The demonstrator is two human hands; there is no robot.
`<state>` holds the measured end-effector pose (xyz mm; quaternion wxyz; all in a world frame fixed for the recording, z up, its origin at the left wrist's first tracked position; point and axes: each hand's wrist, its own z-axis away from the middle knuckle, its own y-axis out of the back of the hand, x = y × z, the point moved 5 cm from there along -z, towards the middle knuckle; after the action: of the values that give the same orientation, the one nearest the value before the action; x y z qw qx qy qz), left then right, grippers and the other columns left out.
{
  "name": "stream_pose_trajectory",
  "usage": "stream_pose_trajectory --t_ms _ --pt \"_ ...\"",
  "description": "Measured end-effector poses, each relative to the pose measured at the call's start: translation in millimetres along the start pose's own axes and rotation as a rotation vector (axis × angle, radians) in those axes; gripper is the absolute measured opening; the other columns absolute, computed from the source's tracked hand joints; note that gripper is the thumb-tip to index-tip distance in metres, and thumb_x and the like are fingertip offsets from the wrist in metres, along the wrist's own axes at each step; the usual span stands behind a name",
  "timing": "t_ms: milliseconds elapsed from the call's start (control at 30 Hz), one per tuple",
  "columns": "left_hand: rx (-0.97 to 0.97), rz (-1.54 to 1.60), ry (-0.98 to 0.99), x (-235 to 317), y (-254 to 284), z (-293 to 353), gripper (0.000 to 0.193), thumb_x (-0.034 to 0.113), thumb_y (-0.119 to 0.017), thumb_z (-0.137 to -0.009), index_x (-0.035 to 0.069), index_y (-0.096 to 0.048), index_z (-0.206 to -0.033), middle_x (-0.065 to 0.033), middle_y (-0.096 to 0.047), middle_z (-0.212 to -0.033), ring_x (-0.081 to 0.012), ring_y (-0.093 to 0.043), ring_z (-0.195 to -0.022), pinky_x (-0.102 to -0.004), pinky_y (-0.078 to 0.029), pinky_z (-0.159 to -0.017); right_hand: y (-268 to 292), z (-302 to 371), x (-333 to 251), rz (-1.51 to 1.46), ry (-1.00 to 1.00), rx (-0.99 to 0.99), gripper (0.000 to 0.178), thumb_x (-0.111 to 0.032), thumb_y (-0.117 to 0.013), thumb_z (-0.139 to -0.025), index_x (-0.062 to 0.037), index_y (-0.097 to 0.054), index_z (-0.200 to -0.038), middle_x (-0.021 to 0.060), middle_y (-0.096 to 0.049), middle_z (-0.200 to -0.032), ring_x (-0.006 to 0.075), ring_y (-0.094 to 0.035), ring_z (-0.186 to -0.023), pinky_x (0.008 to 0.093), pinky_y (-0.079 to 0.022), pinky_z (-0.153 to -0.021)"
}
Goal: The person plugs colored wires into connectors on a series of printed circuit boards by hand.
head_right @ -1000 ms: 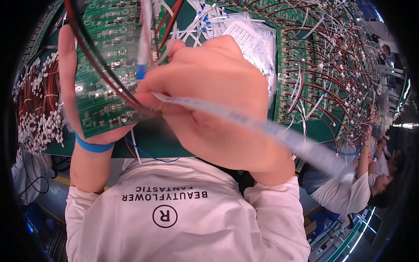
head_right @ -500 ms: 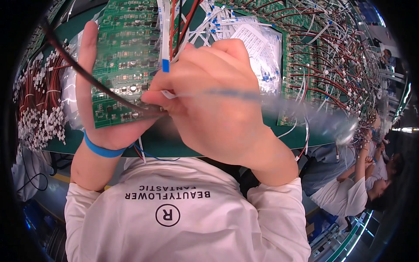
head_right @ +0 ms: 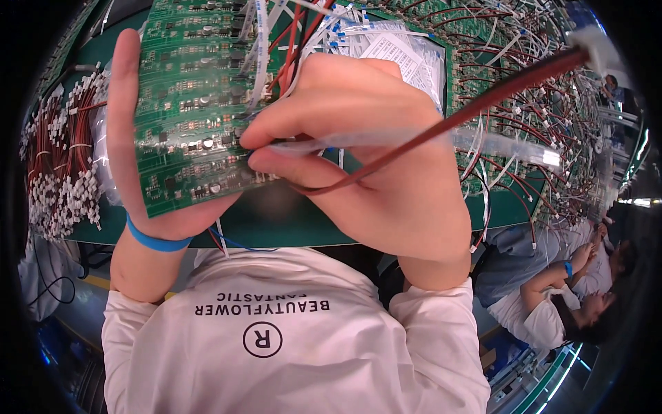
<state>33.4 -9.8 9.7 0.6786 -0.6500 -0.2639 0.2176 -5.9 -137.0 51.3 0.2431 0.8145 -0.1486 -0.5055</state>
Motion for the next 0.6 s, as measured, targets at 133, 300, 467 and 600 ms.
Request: stream_pose_trajectory --t_ms 133,300,467,600 --pt "-0.051 -0.003 0.018 1 2 -1 0.051 0.047 -0.032 -0.093 0.009 -0.051 -0.122 -0.0140 -0.057 -0.117 -0.0296 -0.057 -0.103 -0.0434 -0.045 -0.089 -2 5 0 0.025 -0.075 0.063 0.023 0.011 -0.071 -0.053 0.0041 -0.066 -0.074 0.0158 -0.062 -0.083 0.0280 -0.060 -0.089 0.0301 -0.046 -0.074" --pt "0.301 -0.277 -0.122 -11 -5 -13 0.051 0.047 -0.032 -0.093 0.010 -0.051 -0.121 -0.0133 -0.057 -0.117 -0.0286 -0.057 -0.103 -0.0424 -0.046 -0.087 -3 9 -4 0.098 -0.067 0.064 0.022 0.011 -0.070 -0.054 0.0020 -0.066 -0.073 0.0147 -0.062 -0.085 0.0264 -0.060 -0.089 0.0301 -0.045 -0.073" --pt "0.368 -0.582 -0.239 4 10 -9 0.049 0.047 -0.032 -0.093 0.011 -0.052 -0.120 -0.0113 -0.058 -0.116 -0.0258 -0.058 -0.102 -0.0404 -0.047 -0.085 -6 5 -13 0.307 -0.020 -0.014 0.022 0.006 -0.071 -0.054 -0.0027 -0.066 -0.073 0.0124 -0.063 -0.085 0.0243 -0.059 -0.087 0.0309 -0.041 -0.077" --pt "0.019 -0.371 -0.186 3 13 -3 0.046 0.045 -0.033 -0.093 0.012 -0.052 -0.119 -0.0100 -0.058 -0.114 -0.0244 -0.058 -0.101 -0.0393 -0.047 -0.084 -12 4 -12 0.336 -0.008 -0.036 0.021 0.003 -0.070 -0.054 -0.0045 -0.066 -0.073 0.0122 -0.063 -0.087 0.0237 -0.058 -0.087 0.0306 -0.038 -0.079"
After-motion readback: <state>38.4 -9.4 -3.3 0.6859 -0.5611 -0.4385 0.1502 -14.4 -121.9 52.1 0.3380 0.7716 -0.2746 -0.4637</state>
